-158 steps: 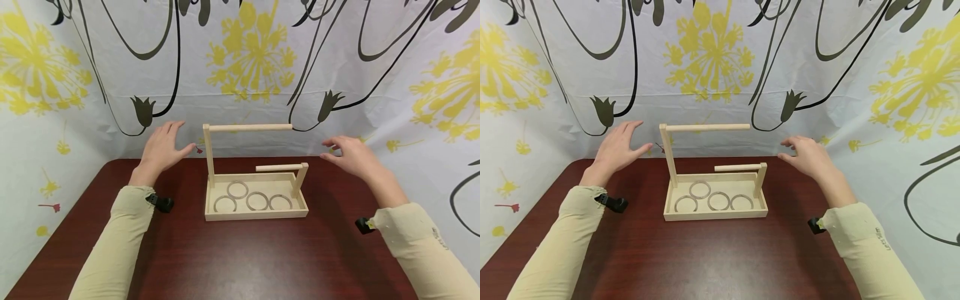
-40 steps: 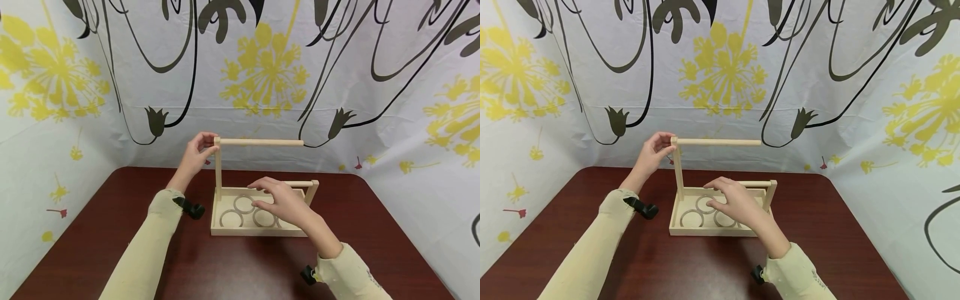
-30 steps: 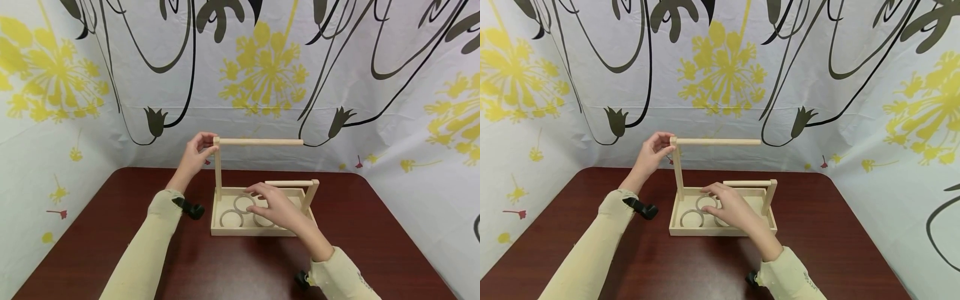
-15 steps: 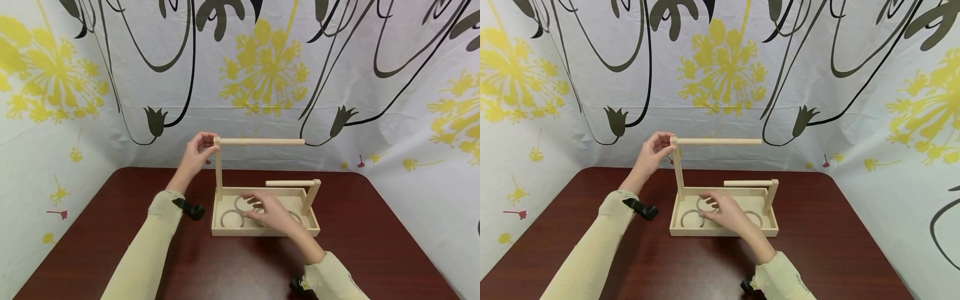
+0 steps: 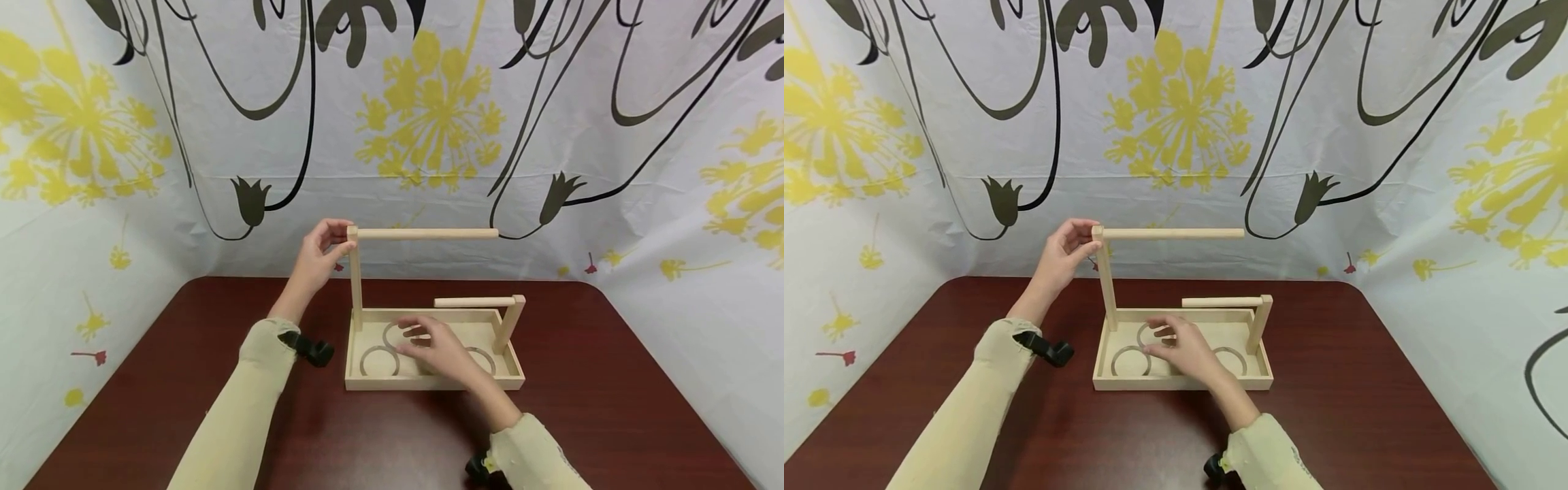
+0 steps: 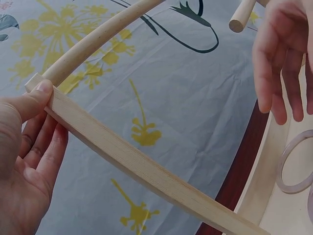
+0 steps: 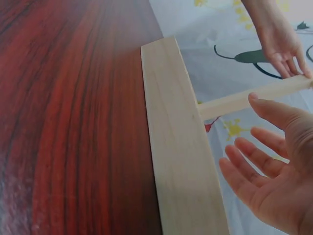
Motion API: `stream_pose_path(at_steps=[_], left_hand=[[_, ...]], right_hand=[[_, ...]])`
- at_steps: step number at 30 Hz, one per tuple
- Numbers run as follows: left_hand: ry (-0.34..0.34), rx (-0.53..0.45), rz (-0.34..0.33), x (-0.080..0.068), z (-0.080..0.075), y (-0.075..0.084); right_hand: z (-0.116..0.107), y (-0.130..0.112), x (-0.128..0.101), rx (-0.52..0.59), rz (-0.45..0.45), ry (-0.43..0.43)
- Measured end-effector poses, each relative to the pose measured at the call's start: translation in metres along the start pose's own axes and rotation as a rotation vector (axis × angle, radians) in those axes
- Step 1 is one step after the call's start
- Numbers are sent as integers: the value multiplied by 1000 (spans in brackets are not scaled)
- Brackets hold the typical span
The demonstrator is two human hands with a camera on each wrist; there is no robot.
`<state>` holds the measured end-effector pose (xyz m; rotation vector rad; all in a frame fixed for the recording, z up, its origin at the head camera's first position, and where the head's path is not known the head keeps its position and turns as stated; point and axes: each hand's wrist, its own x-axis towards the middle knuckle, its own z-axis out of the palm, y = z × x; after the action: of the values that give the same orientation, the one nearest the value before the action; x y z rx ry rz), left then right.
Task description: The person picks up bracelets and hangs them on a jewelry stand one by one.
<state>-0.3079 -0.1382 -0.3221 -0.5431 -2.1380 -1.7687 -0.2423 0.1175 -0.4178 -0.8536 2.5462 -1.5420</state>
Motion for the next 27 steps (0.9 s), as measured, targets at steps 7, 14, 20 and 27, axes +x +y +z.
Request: stream_pose_path(at_steps=[7,14,20,27], left_hand=[[9,-16,11,0,1,-1],[12,-21,21,0,1,-2],[9,-16,16,-1,1,-1],[6,-21,4,-3,1,-1]], right_hand=[[2,13,4,82,68,48],[8,23,10,113,131,110],[13,29,15,116,198,164],[18,34,20,57,269,187]])
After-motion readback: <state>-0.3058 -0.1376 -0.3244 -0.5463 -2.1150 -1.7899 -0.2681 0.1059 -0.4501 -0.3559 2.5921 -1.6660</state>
